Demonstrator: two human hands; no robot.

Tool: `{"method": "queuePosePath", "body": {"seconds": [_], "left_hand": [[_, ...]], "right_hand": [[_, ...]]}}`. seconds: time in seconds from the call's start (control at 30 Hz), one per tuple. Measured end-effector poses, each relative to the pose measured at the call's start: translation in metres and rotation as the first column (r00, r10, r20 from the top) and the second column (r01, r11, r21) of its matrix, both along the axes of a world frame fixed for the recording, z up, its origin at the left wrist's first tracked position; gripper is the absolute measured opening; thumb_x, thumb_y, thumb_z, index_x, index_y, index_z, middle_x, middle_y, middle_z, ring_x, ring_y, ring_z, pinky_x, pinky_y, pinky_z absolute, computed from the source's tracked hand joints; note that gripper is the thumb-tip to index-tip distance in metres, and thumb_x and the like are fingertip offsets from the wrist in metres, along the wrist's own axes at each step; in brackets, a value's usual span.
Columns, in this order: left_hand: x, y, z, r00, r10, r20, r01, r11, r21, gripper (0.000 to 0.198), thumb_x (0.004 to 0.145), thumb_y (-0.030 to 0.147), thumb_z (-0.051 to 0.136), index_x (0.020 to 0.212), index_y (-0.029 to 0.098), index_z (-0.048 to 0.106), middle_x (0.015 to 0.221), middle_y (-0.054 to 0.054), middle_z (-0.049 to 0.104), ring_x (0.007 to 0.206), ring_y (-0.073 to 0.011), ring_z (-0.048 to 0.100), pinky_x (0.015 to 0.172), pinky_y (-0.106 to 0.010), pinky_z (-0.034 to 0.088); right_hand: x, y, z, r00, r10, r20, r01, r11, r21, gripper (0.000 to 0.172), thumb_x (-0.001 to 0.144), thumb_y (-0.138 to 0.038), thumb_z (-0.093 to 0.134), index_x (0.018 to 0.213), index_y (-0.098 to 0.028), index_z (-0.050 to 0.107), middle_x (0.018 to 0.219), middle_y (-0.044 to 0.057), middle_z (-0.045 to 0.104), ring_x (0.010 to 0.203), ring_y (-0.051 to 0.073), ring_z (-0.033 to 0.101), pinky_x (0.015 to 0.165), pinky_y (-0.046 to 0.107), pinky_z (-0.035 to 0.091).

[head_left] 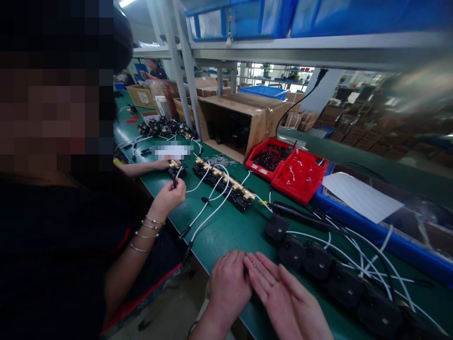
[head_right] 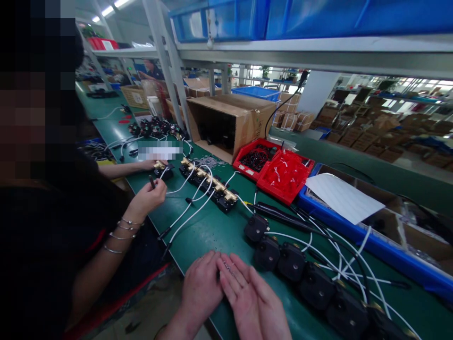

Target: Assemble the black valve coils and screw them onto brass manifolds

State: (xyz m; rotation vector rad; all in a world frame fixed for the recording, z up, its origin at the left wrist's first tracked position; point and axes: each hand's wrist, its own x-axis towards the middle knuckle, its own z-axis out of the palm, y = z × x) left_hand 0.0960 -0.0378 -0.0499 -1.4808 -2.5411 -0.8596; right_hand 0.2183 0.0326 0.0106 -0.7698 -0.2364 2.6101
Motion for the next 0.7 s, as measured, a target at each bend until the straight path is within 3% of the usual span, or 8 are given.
{"method": "queuePosePath", "body": {"seconds": [0.13, 0.23, 0.37, 0.43, 0.5, 0.57, 0.7], "left_hand": [[0.000, -0.001, 0.004, 1.000, 0.004, 0.014, -0.003, 0.997, -0.083, 0.012, 0.088, 0.016, 0.056, 0.079, 0.023, 0.059, 0.078, -0.002, 0.065, 0.075, -0.0219, 0.063, 0.067, -0.035, 0.043], [-0.001, 0.000, 0.007, 0.999, 0.014, 0.041, -0.008, 0.990, -0.143, 0.015, 0.090, 0.015, 0.052, 0.078, 0.022, 0.059, 0.078, -0.002, 0.064, 0.075, -0.0208, 0.061, 0.068, -0.034, 0.040], [-0.005, 0.004, 0.015, 0.964, 0.004, 0.266, 0.025, 0.994, -0.107, 0.019, 0.090, 0.017, 0.046, 0.075, 0.022, 0.056, 0.076, -0.001, 0.061, 0.073, -0.0174, 0.059, 0.068, -0.030, 0.038], [-0.009, 0.008, 0.023, 0.880, -0.037, 0.473, 0.047, 0.999, -0.011, 0.019, 0.090, 0.022, 0.046, 0.074, 0.022, 0.056, 0.074, 0.001, 0.060, 0.070, -0.0154, 0.057, 0.066, -0.028, 0.039], [-0.013, 0.014, 0.033, 0.767, -0.078, 0.637, 0.035, 0.996, 0.080, 0.019, 0.089, 0.029, 0.048, 0.074, 0.022, 0.057, 0.073, 0.001, 0.060, 0.068, -0.0146, 0.056, 0.066, -0.027, 0.040], [-0.017, 0.021, 0.044, 0.685, -0.100, 0.722, 0.014, 0.992, 0.124, 0.020, 0.087, 0.033, 0.049, 0.074, 0.022, 0.058, 0.072, 0.001, 0.061, 0.067, -0.0144, 0.056, 0.065, -0.027, 0.040], [-0.019, 0.035, 0.061, 0.602, -0.170, 0.780, 0.029, 0.981, 0.192, 0.022, 0.086, 0.039, 0.050, 0.075, 0.021, 0.059, 0.071, 0.002, 0.060, 0.066, -0.0142, 0.055, 0.063, -0.026, 0.041]], "right_hand": [[-0.001, -0.006, -0.001, 0.973, -0.085, 0.214, 0.062, 0.992, 0.112, 0.057, 0.055, -0.031, 0.100, 0.102, -0.006, 0.078, 0.115, 0.023, 0.075, 0.107, 0.030, 0.074, 0.098, 0.038, 0.058], [-0.001, -0.007, -0.002, 0.942, -0.109, 0.317, 0.057, 0.984, 0.169, 0.053, 0.052, -0.030, 0.102, 0.093, -0.007, 0.078, 0.095, 0.018, 0.079, 0.080, 0.021, 0.075, 0.074, 0.029, 0.060], [0.003, -0.002, 0.003, 0.929, -0.119, 0.350, 0.022, 0.963, 0.269, 0.053, 0.051, -0.036, 0.102, 0.088, -0.008, 0.077, 0.069, 0.006, 0.070, 0.052, 0.007, 0.054, 0.043, 0.016, 0.036], [0.005, 0.002, 0.009, 0.937, -0.128, 0.325, 0.019, 0.948, 0.318, 0.052, 0.053, -0.039, 0.100, 0.089, -0.009, 0.076, 0.066, 0.003, 0.065, 0.049, 0.004, 0.044, 0.041, 0.015, 0.025], [0.005, 0.007, 0.017, 0.944, -0.162, 0.286, 0.049, 0.929, 0.366, 0.049, 0.060, -0.040, 0.098, 0.093, -0.012, 0.075, 0.068, 0.001, 0.062, 0.051, 0.003, 0.039, 0.043, 0.015, 0.021], [0.003, 0.012, 0.026, 0.945, -0.206, 0.253, 0.087, 0.906, 0.414, 0.041, 0.069, -0.039, 0.093, 0.095, -0.016, 0.073, 0.071, 0.000, 0.061, 0.053, 0.003, 0.037, 0.044, 0.015, 0.020], [-0.002, 0.022, 0.042, 0.941, -0.216, 0.260, 0.079, 0.888, 0.453, 0.031, 0.074, -0.034, 0.091, 0.088, -0.015, 0.071, 0.077, 0.001, 0.062, 0.057, 0.003, 0.037, 0.045, 0.014, 0.025]]}}
